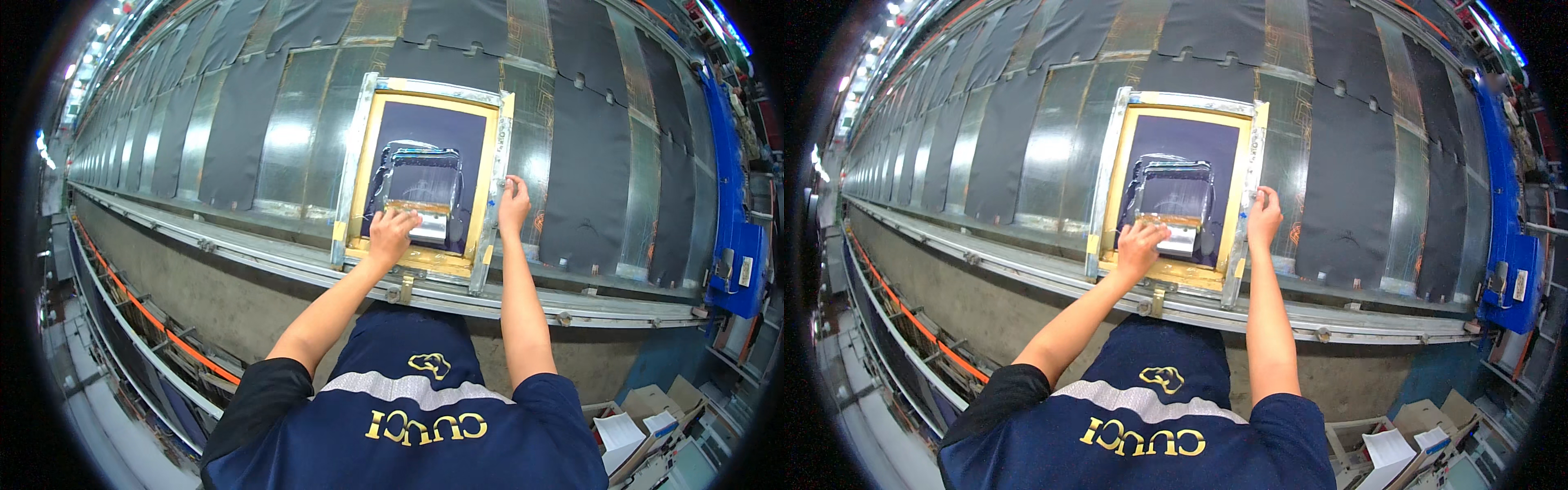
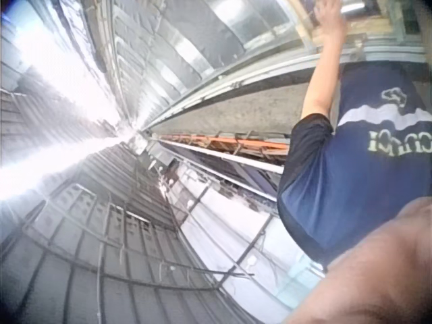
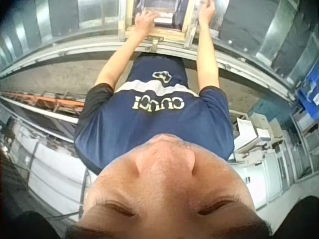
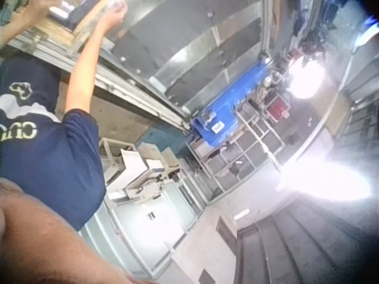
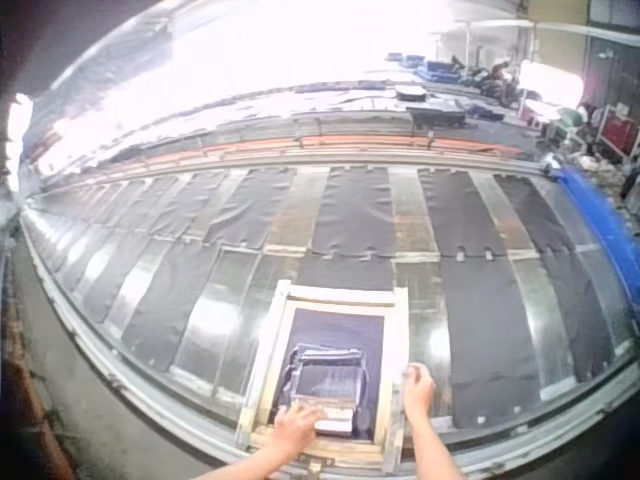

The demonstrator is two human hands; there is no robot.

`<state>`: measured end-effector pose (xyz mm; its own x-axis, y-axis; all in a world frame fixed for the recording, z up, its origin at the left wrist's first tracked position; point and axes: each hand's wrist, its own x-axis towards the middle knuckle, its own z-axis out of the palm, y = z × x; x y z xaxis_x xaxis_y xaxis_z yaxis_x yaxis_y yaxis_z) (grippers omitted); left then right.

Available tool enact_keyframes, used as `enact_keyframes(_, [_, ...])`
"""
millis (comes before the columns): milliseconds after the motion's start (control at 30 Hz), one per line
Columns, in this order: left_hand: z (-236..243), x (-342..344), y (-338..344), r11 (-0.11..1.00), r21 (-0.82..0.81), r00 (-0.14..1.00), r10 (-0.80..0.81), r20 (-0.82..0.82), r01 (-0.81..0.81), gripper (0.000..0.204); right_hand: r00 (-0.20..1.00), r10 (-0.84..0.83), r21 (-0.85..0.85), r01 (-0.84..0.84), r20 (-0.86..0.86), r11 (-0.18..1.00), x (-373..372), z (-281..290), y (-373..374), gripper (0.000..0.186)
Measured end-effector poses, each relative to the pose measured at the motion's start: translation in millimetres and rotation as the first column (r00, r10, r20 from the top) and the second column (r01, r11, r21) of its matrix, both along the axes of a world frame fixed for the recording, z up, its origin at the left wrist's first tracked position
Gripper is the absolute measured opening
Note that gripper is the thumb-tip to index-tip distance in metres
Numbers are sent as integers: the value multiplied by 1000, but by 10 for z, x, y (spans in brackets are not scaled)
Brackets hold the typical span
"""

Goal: The person uses a squeegee to pull purple ink across a screen-printing frame, repeatedly clearing the mesh to deposit ink onto a garment below. The person then lifts the frame, walks to a workbench, and pours a liquid from a bottle onto the squeegee before returning to the printing station.

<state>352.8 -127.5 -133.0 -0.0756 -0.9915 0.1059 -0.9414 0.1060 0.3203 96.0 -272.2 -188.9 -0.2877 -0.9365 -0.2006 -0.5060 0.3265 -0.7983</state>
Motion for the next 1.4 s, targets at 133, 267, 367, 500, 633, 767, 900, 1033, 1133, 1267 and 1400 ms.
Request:
enact_keyframes(133, [26, 59, -310, 997, -36, 994, 70, -86, -73, 41, 1000, 24, -101, -25, -9, 995, -46, -17, -28, 19])
enact_keyframes(267, [-20, 110, -1031, 984, 38, 983, 176, -56, -174, 36, 999, 41, -118, -41, 0, 992, -73, -50, -23, 19])
enact_keyframes(367, [-33, 87, -1007, 990, 82, 993, 115, 30, -117, 34, 998, 33, -89, -28, 56, 996, -94, -106, -18, 19])
enact_keyframes(500, [33, -32, -284, 999, -17, 999, 38, -16, -39, 36, 994, 35, -58, -29, 101, 998, -107, -199, 23, 19])
enact_keyframes(633, [120, -26, 342, 998, 44, 999, -37, -33, 38, 35, 977, 65, 2, -67, 201, 998, -222, -490, -32, 18])
enact_keyframes(767, [221, 172, 565, 996, 40, 993, -77, -84, 81, 39, 991, 106, -133, -95, 84, 987, -174, -292, -206, 20])
enact_keyframes(900, [544, 761, 809, 997, 22, 991, -72, -116, 75, 50, 991, 106, -151, -93, 83, 984, 677, 552, -161, 21])
enact_keyframes(1033, [796, 1972, 1025, 997, 76, 989, 22, -149, -10, 53, 991, 119, -186, -105, 67, 977, 2069, 614, 147, 20])
enact_keyframes(1133, [862, 3138, 1313, 996, 82, 994, 53, -97, -45, 53, 978, 145, -194, -115, 149, 974, 3293, 529, 497, 20])
enact_keyframes(1267, [987, 4636, 1456, 993, 116, 998, 30, -61, -23, 49, 962, 107, -143, -72, 252, 987, 4729, 402, 889, 21])
enact_keyframes(1400, [1093, 5660, 1631, 991, 123, 998, 61, -21, -58, 43, 977, 102, -185, -67, 188, 980, 5853, 523, 1128, 20])
